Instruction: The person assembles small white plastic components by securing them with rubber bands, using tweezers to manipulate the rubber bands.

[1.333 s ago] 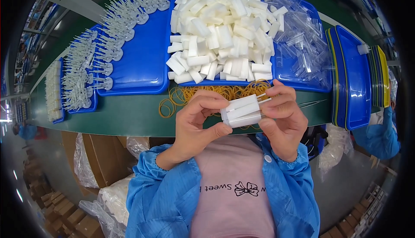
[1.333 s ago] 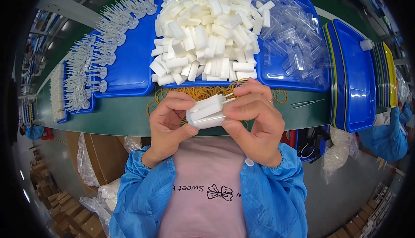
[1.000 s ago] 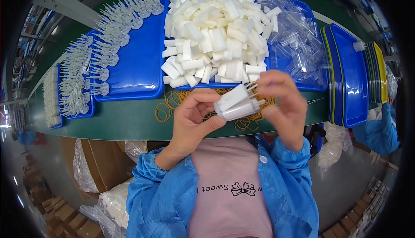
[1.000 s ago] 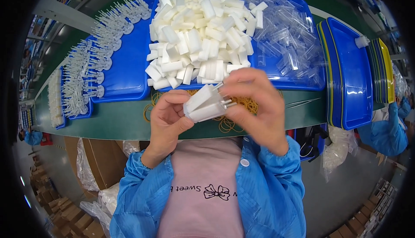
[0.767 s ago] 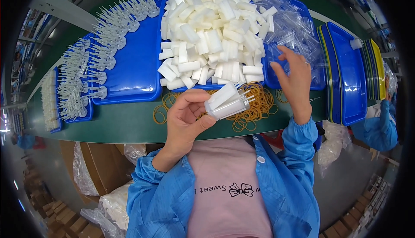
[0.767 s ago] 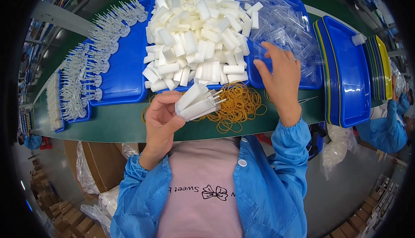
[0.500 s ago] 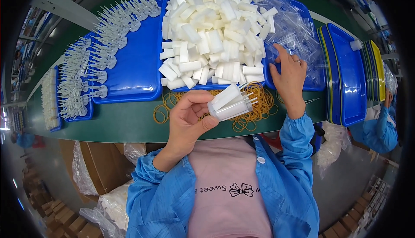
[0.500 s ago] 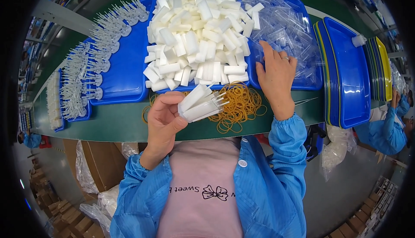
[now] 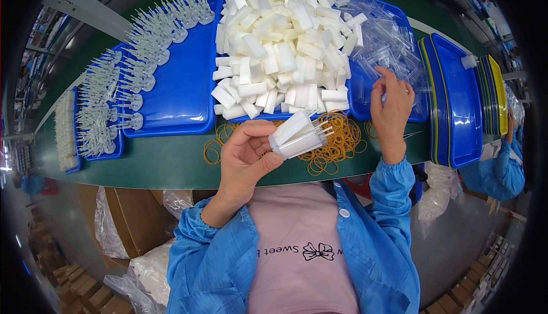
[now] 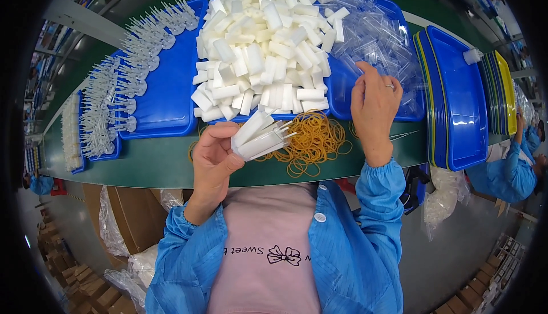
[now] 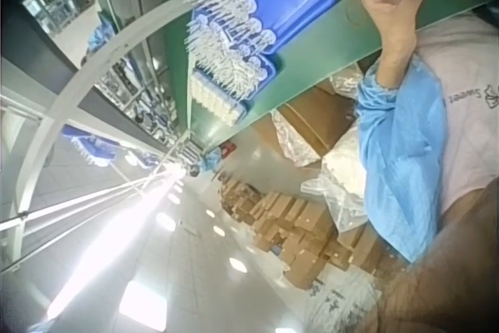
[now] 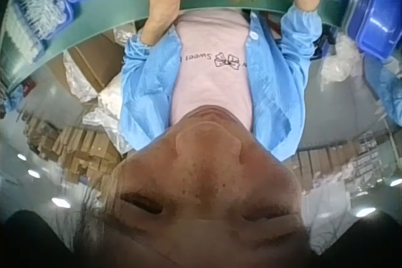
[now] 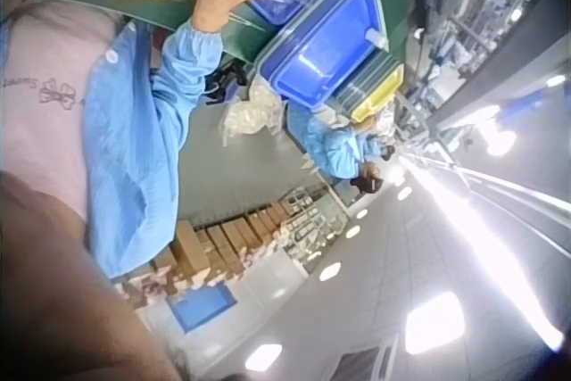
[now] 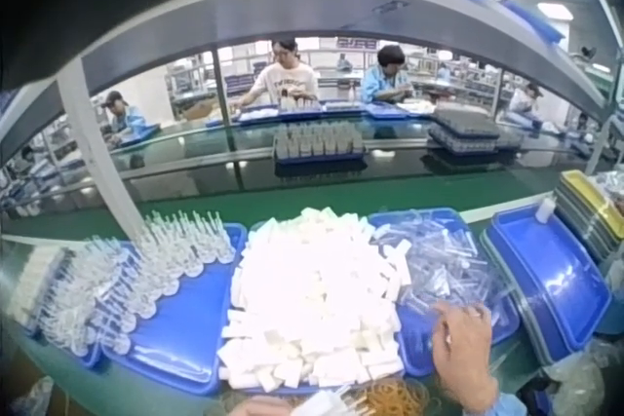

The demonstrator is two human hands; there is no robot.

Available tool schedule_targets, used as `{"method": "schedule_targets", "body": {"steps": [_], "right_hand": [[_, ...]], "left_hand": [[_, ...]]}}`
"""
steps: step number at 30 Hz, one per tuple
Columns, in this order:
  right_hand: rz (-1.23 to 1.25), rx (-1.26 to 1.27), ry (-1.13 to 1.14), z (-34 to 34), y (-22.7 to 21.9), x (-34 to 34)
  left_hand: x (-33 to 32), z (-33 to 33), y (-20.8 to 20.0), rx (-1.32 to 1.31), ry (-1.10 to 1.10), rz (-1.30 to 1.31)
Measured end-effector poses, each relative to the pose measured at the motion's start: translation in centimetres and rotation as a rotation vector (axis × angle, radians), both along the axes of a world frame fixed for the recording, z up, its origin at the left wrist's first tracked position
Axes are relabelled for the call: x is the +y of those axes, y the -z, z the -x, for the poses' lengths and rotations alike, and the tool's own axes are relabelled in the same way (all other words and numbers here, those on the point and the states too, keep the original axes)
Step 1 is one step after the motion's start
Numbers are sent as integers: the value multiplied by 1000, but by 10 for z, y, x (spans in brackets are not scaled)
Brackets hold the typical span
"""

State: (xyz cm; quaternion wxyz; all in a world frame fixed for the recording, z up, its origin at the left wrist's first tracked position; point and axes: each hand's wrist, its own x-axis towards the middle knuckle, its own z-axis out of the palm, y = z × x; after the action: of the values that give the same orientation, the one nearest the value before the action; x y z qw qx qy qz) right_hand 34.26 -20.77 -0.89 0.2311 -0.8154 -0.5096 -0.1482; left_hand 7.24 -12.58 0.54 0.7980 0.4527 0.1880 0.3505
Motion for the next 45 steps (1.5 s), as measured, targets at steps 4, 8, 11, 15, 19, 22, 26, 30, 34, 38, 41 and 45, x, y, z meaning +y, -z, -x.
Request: {"method": "schedule_targets", "body": {"steps": [4,8,11,15,19,22,26,30,34,38,41,45], "right_hand": [[-28,113,-84,9,-16,-5],[99,172,-149,13,-23,-8],[226,48,-230,1,-27,-13],[405,48,-272,-10,-28,-8],[312,63,-256,-5,-27,-2],[17,252,-261,5,-40,-9],[-501,1086,-424,36,-49,-20],[-603,1394,-488,57,-51,-18],[-578,1453,-463,65,-46,-15],[-503,1462,-490,71,-43,-14],[-527,1468,-490,74,-41,-15],[-533,1437,-553,77,-40,-16]], "left_hand": [[0,0,2,-5,1,-5],[-1,-1,1,-5,-9,-2],[0,1,0,4,3,-6],[-1,0,1,8,12,-17],[-4,0,1,8,1,-14],[-5,-1,3,39,-27,-65],[-8,-4,1,182,-90,-400],[-10,-7,-5,245,-134,-667],[-10,-8,-8,274,-172,-768],[-10,-6,-7,295,-204,-860],[-13,-9,-22,418,-183,-810],[-11,-10,-24,476,-77,-893]]}}
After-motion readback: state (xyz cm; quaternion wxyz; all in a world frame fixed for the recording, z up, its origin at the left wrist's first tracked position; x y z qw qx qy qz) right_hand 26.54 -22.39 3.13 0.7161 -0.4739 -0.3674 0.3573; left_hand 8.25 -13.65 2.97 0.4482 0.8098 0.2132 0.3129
